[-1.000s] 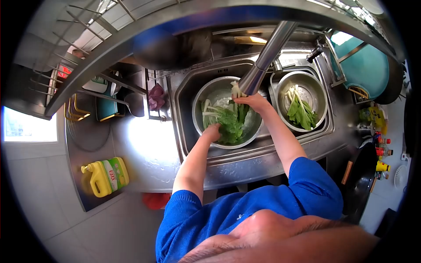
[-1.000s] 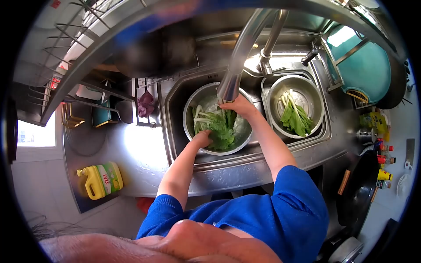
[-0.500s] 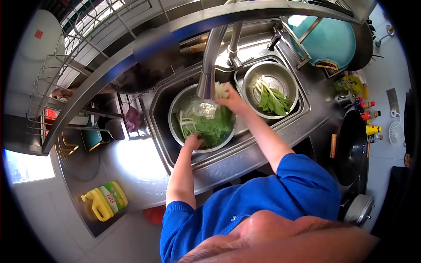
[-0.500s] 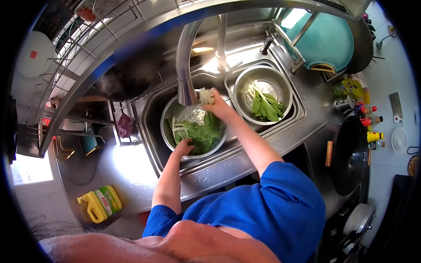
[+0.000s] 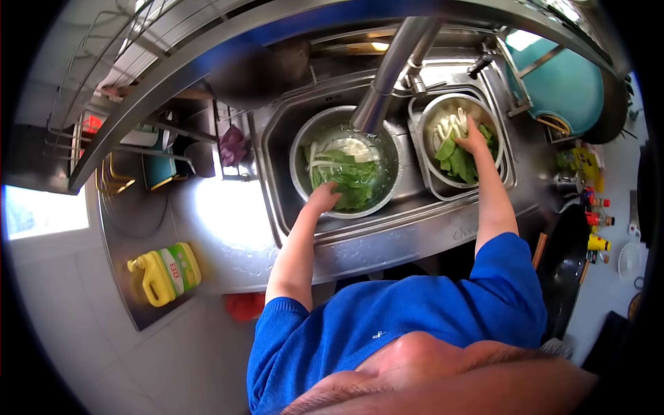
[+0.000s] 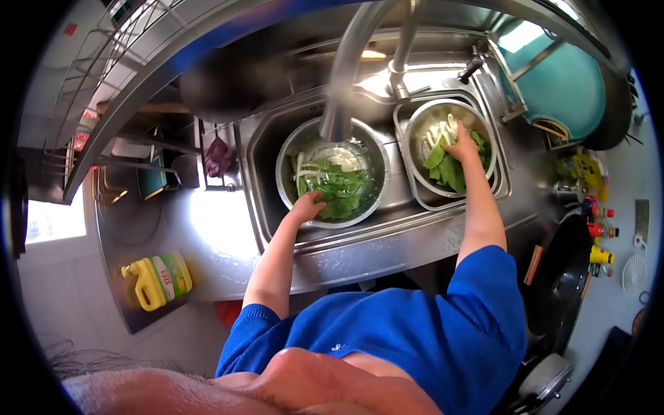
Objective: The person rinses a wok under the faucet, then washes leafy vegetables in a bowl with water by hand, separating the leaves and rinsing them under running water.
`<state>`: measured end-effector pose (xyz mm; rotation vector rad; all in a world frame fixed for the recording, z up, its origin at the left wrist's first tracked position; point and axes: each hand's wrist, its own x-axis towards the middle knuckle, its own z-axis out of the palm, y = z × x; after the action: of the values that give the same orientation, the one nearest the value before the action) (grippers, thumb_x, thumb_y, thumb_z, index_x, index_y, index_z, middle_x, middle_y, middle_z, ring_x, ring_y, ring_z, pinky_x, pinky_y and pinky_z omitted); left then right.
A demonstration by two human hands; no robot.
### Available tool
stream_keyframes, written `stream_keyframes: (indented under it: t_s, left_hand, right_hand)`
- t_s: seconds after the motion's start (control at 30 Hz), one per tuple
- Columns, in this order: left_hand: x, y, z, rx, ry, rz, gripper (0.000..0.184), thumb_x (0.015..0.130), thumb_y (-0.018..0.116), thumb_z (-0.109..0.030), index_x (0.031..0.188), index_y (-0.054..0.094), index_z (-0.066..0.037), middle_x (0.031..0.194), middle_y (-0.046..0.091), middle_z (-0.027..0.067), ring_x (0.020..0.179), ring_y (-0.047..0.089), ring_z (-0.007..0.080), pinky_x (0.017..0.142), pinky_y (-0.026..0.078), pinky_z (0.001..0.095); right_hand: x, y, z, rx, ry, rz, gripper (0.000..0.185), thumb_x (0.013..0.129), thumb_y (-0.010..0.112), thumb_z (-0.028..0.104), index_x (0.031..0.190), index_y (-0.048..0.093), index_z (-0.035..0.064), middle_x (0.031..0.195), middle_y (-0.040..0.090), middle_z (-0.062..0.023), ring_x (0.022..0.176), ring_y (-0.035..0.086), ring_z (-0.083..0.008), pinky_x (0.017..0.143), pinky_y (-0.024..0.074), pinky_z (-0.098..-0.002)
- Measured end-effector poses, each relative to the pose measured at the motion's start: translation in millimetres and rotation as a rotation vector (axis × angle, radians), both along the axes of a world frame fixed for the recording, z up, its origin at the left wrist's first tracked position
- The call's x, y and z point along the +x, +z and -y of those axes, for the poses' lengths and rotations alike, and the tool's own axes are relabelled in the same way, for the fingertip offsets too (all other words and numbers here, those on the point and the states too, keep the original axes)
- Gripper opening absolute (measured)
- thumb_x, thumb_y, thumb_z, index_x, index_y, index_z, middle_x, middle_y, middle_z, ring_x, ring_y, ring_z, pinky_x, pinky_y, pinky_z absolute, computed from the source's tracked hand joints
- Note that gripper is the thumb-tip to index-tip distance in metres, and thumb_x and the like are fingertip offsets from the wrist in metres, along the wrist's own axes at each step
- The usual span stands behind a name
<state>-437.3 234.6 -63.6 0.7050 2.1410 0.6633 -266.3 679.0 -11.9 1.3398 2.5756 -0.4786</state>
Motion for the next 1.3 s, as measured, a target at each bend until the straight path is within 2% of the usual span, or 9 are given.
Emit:
stream_keyframes:
  t_s: [0.17, 0.3, 0.4, 0.5, 0.6, 0.8, 1.07, 1.13, 1.3]
  left_hand:
    - [5, 35, 15, 0.018, 0.054, 0.141, 0.035, 0.076, 0.059, -0.021, 0.104, 0.056, -0.001, 0.104, 0.058, 0.0192, 0.097, 0.055, 0.0327, 0.083, 0.043, 0.0364]
    - [20, 66, 24, 0.039, 0.051, 0.122, 0.033, 0.076, 0.059, -0.020, 0.103, 0.057, -0.001, 0.103, 0.058, 0.0187, 0.095, 0.056, 0.0327, 0.081, 0.044, 0.0363]
    - [36, 83, 30, 0.083, 0.056, 0.047, 0.033, 0.077, 0.060, -0.020, 0.104, 0.057, -0.001, 0.105, 0.057, 0.0184, 0.096, 0.055, 0.0324, 0.082, 0.044, 0.0355]
    - [54, 93, 41, 0.086, 0.066, 0.084, 0.034, 0.077, 0.060, -0.020, 0.106, 0.055, -0.002, 0.105, 0.056, 0.0185, 0.097, 0.055, 0.0321, 0.082, 0.044, 0.0352]
    - [61, 111, 57, 0.107, 0.075, 0.161, 0.034, 0.078, 0.060, -0.019, 0.108, 0.054, -0.003, 0.105, 0.057, 0.0185, 0.097, 0.056, 0.0312, 0.082, 0.044, 0.0349]
    - [46, 116, 71, 0.128, 0.190, 0.204, 0.034, 0.079, 0.060, -0.018, 0.108, 0.054, -0.002, 0.106, 0.057, 0.0184, 0.097, 0.056, 0.0297, 0.081, 0.045, 0.0343]
    - [-35, -34, -23, -0.138, 0.565, -0.161, 0.063, 0.072, 0.062, -0.029, 0.117, 0.035, 0.006, 0.114, 0.047, 0.0260, 0.104, 0.048, 0.0388, 0.087, 0.041, 0.0417]
    - [-34, -70, -31, -0.221, 0.611, -0.105, 0.055, 0.072, 0.062, -0.029, 0.110, 0.038, 0.003, 0.110, 0.050, 0.0258, 0.102, 0.050, 0.0390, 0.085, 0.041, 0.0424]
    - [-33, -59, -36, -0.267, 0.587, -0.116, 0.052, 0.070, 0.065, -0.026, 0.106, 0.038, -0.001, 0.095, 0.058, 0.0233, 0.092, 0.055, 0.0381, 0.080, 0.043, 0.0430]
  right_hand:
    - [-4, 64, 53, 0.550, 0.109, -0.350, 0.058, 0.070, 0.065, 0.012, 0.124, 0.043, 0.0129, 0.108, 0.055, -0.0142, 0.103, 0.050, -0.0296, 0.087, 0.0393, -0.0394]
    - [-68, 24, 164, 0.057, 0.453, -0.715, 0.018, 0.073, 0.055, 0.008, 0.090, 0.059, 0.0055, 0.088, 0.059, -0.0141, 0.084, 0.056, -0.0316, 0.075, 0.0441, -0.0398]
    - [-128, -3, 264, -0.397, 0.776, -0.261, 0.037, 0.068, 0.059, 0.011, 0.105, 0.057, 0.0077, 0.112, 0.054, -0.0136, 0.106, 0.049, -0.0291, 0.092, 0.0386, -0.0362]
    - [-166, -85, 304, -0.099, 0.862, -0.503, 0.045, 0.067, 0.055, 0.006, 0.112, 0.052, 0.0112, 0.119, 0.049, -0.0115, 0.111, 0.045, -0.0281, 0.090, 0.0396, -0.0386]
    - [-185, -86, 301, -0.355, 0.586, -0.111, 0.047, 0.072, 0.058, 0.014, 0.117, 0.046, 0.0087, 0.107, 0.056, -0.0176, 0.103, 0.052, -0.0323, 0.084, 0.0434, -0.0392]
    - [-151, -199, 182, -0.799, 0.110, -0.481, 0.040, 0.076, 0.061, 0.013, 0.114, 0.050, 0.0045, 0.099, 0.059, -0.0052, 0.091, 0.053, -0.0153, 0.081, 0.0427, -0.0286]
    - [-134, -174, 277, -0.296, 0.373, -0.518, 0.042, 0.076, 0.062, 0.023, 0.111, 0.051, 0.0029, 0.098, 0.059, -0.0146, 0.093, 0.054, -0.0237, 0.083, 0.0411, -0.0346]
    - [-142, -150, 262, -0.748, 0.470, -0.424, 0.044, 0.076, 0.060, 0.026, 0.114, 0.050, 0.0054, 0.104, 0.057, -0.0193, 0.099, 0.054, -0.0285, 0.084, 0.0411, -0.0382]
    - [-139, -121, 223, -0.410, 0.256, -0.285, 0.038, 0.076, 0.056, 0.023, 0.111, 0.054, 0.0081, 0.104, 0.056, -0.0207, 0.097, 0.054, -0.0341, 0.081, 0.0422, -0.0405]
